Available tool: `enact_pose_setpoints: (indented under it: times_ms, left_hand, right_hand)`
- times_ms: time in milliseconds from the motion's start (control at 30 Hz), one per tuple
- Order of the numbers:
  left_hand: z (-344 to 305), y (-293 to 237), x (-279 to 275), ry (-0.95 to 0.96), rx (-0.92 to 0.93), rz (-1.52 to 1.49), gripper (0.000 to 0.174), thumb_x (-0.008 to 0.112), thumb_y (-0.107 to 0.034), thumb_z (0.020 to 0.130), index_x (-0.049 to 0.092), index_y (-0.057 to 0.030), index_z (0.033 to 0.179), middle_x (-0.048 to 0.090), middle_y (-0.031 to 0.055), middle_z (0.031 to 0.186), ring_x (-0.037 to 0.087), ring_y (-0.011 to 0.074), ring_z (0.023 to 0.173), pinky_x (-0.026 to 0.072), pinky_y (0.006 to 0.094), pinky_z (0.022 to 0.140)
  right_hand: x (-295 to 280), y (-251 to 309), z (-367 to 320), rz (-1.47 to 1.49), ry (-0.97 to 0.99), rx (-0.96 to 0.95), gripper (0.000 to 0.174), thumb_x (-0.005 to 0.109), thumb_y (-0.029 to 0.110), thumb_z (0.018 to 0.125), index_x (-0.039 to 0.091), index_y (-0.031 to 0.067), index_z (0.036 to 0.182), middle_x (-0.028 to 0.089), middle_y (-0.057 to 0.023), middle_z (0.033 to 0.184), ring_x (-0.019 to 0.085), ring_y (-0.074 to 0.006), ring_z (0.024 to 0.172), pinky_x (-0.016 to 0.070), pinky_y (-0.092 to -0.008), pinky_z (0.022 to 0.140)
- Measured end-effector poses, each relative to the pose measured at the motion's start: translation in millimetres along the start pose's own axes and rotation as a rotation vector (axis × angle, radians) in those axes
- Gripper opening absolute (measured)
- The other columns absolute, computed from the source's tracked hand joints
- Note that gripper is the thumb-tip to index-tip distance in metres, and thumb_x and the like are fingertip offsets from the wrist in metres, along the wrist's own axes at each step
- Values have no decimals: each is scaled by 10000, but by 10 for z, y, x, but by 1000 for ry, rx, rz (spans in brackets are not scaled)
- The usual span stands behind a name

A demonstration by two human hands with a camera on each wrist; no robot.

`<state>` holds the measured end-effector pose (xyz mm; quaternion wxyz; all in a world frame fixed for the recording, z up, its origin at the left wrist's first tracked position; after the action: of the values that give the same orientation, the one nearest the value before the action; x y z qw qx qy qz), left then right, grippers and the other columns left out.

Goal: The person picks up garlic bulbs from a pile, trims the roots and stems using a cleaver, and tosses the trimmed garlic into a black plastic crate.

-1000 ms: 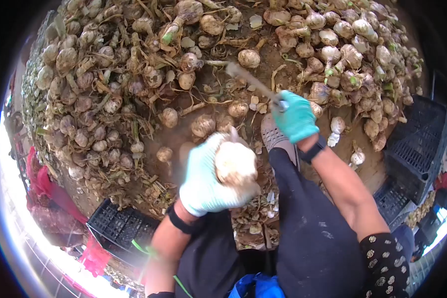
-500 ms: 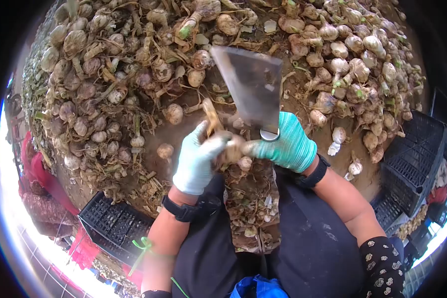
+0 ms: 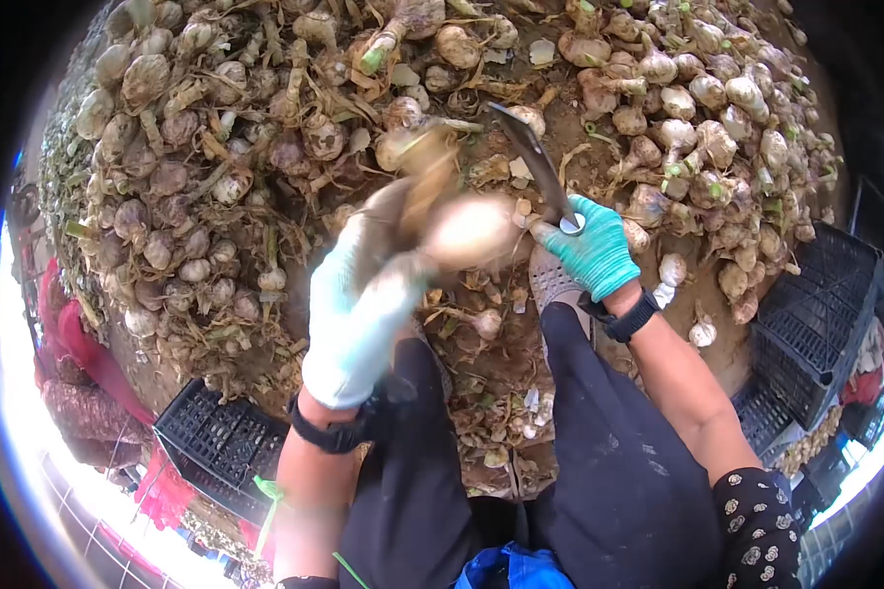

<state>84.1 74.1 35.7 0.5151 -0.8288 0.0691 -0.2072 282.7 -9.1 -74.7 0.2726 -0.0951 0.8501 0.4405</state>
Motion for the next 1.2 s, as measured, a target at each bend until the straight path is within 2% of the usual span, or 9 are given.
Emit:
enact_pose_setpoints:
  times_ms: [67,200,333,533,600,667,1067,1133,1200]
  left_hand:
    - [57,-58,11,199,-7,-66,374,539,-54,783,482,58,1135,550,155,1069,534,141,951,459,242,752]
    - [254,707,-380,12,-127,1809,560,628,-424,709,539,18,1042,572,181,1008,574,299,888,469,354,756]
    - [346,1082,-532,-67,-221,1739,687,659,-537,615,547,-3,1033,563,201,1009,566,348,866,451,400,782]
    - [79,738,-332,25,-149,124,555,715,-61,637,425,-27,1109,581,76,961,567,168,900,479,283,782]
    - [-28,827,-538,225,69,646,385,561,-90,802,402,-33,1149,566,92,1031,556,188,929,451,323,851]
    - [120,637,-202,198,-588,-1076,354,486,-130,860,386,-31,1185,560,117,1048,560,210,939,428,355,887]
    - [-85,792,-316,325,-68,-215,307,417,-143,893,403,-7,1168,556,137,1044,571,199,906,433,366,875]
    - [-72,732,-280,113,-238,-12,312,425,-157,890,400,-3,1160,566,134,1013,574,188,903,435,388,864]
    - [-71,772,-227,40,-790,-983,300,473,-138,861,433,-3,1125,577,120,974,575,175,890,444,378,851]
  right_hand:
    - [41,31,-26,225,34,19,219,689,196,689,607,27,801,608,-84,673,567,-130,604,458,-278,575]
    - [-23,76,-63,251,7,23,216,690,184,690,606,22,807,603,-46,629,531,-100,567,450,-266,563]
    - [51,97,-121,222,60,-16,221,701,173,670,601,15,788,602,-88,642,561,-146,581,458,-284,578]
    - [-8,436,-300,-212,16,-568,259,669,143,581,560,53,797,552,-138,727,579,-297,670,468,-361,586]
    - [-34,609,-379,-366,118,-641,211,617,121,601,543,68,791,532,-110,727,573,-272,681,459,-349,571]
    - [-54,685,-427,-404,132,-696,198,593,108,609,539,71,795,521,-99,727,566,-264,672,453,-346,563]
    - [68,630,-473,-354,95,-837,185,554,79,579,534,69,763,491,-84,696,541,-244,645,421,-345,560]
    - [78,607,-474,-269,60,-895,189,558,75,579,536,70,766,491,-85,698,539,-251,650,420,-352,558]
    - [102,551,-397,-286,53,-874,195,559,71,575,536,69,768,499,-83,695,543,-253,649,425,-353,561]
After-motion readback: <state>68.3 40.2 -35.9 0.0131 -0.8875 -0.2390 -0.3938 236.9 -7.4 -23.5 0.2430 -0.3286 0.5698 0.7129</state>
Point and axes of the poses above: each hand's wrist, its own z-axis towards the middle knuckle, its own x-axis out of the palm, y = z × x, the point moved 2 cm from there along z, towards the middle knuckle
